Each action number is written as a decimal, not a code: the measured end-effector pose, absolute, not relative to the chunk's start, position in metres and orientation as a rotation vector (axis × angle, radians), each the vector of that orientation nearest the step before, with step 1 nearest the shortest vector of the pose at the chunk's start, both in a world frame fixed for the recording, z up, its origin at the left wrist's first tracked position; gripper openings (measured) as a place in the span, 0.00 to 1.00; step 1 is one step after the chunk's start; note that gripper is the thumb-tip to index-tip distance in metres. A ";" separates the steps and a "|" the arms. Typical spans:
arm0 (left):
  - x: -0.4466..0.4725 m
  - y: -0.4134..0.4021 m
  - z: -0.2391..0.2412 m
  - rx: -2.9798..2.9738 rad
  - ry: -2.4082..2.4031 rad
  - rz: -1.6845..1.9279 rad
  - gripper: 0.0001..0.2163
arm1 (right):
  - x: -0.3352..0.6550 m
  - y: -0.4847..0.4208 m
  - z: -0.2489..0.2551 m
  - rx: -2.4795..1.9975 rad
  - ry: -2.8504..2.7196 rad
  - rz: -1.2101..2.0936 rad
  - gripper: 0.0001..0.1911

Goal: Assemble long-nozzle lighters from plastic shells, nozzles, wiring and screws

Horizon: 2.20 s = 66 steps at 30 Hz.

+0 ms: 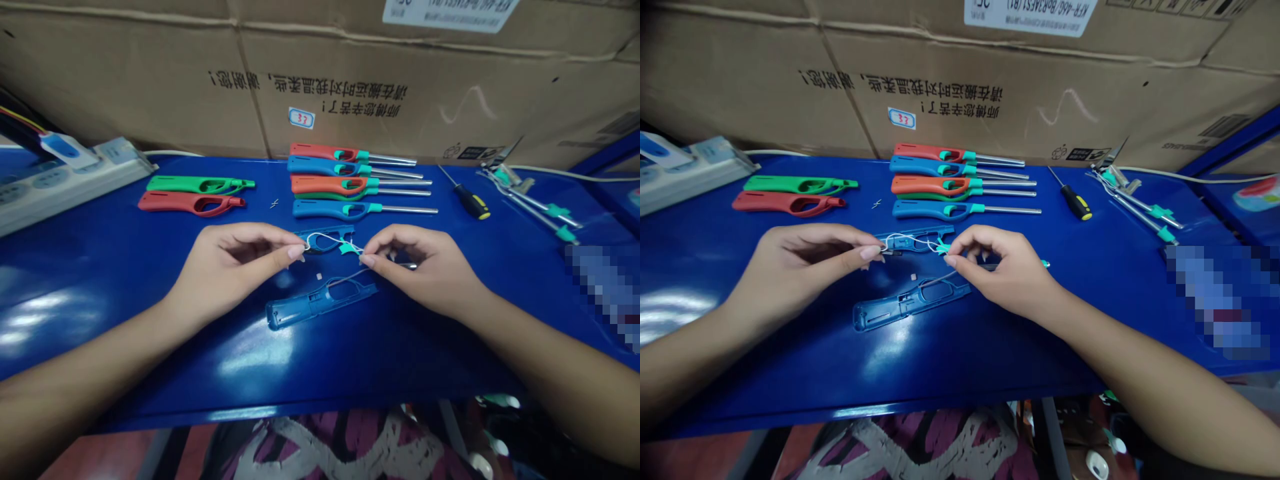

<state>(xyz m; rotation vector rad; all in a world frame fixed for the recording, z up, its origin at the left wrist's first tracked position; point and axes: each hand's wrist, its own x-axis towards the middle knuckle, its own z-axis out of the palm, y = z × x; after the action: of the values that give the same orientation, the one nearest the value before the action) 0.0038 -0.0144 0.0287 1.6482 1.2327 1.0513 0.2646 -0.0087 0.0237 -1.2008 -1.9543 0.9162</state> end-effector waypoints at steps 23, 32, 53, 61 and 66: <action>0.012 -0.023 0.017 1.945 0.885 0.732 0.04 | 0.262 -0.010 0.020 -1.050 -2.119 1.050 0.06; 0.012 -0.024 0.019 1.920 0.835 0.766 0.04 | 0.261 -0.011 0.022 -1.012 -2.160 1.110 0.06; 0.013 -0.023 0.022 1.935 0.728 0.769 0.04 | 0.264 -0.017 0.030 -0.804 -2.249 1.286 0.06; 0.018 -0.031 0.022 2.061 0.714 0.885 0.05 | 0.259 -0.022 0.027 -0.800 -2.277 1.181 0.07; 0.021 -0.035 0.023 2.098 0.761 0.947 0.05 | 0.254 -0.025 0.020 -0.780 -2.158 1.217 0.05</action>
<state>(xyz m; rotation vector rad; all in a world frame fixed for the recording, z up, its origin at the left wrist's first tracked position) 0.0205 -0.0347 0.0226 2.0981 0.7611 0.9467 0.2536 -0.0255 0.0199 -0.7797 -2.1576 1.2166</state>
